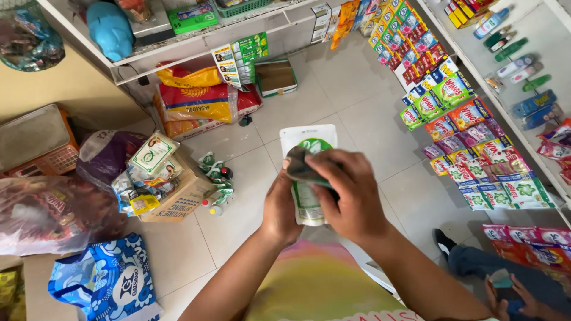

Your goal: Wiping a pouch of vinegar with a cloth in a store aisle.

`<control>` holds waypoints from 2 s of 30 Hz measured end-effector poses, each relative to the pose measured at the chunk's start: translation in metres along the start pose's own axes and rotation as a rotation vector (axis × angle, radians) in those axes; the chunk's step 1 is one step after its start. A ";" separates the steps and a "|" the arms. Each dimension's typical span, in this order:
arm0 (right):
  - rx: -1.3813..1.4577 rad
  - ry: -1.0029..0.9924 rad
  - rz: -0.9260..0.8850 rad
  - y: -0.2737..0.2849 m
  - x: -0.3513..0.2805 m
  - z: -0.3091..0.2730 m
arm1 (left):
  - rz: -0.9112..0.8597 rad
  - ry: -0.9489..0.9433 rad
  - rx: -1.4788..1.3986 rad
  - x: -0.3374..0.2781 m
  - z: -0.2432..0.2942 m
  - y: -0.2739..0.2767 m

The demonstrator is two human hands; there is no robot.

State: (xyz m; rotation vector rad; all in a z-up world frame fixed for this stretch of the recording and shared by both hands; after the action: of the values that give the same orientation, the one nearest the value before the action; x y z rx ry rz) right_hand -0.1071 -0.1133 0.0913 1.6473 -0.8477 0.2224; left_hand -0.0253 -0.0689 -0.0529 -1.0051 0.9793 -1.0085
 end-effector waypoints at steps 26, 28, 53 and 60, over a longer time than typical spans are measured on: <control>0.153 0.221 -0.143 0.013 -0.013 -0.022 | -0.110 0.008 -0.040 -0.001 0.021 -0.051; 0.160 0.244 -0.148 0.014 -0.009 -0.015 | -0.138 -0.016 -0.028 -0.002 0.020 -0.051; -0.001 0.152 -0.030 0.012 0.008 0.011 | 0.000 0.070 -0.131 -0.002 -0.007 -0.035; 0.013 0.054 -0.029 0.010 0.013 0.009 | 0.087 -0.026 0.013 0.002 -0.008 -0.018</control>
State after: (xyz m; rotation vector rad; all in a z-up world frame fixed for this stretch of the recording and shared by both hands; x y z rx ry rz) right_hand -0.1064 -0.1269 0.1041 1.6576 -0.7823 0.2511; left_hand -0.0359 -0.0759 -0.0381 -0.9547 0.9862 -0.9261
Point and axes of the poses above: each hand's wrist, its own x-axis towards the middle knuckle, its own y-axis out of the back of the hand, z = x × y, the point moved 7 cm from there along x, towards the middle knuckle, and after that the axes turned 13 degrees about -x, right-handed, at the moved point
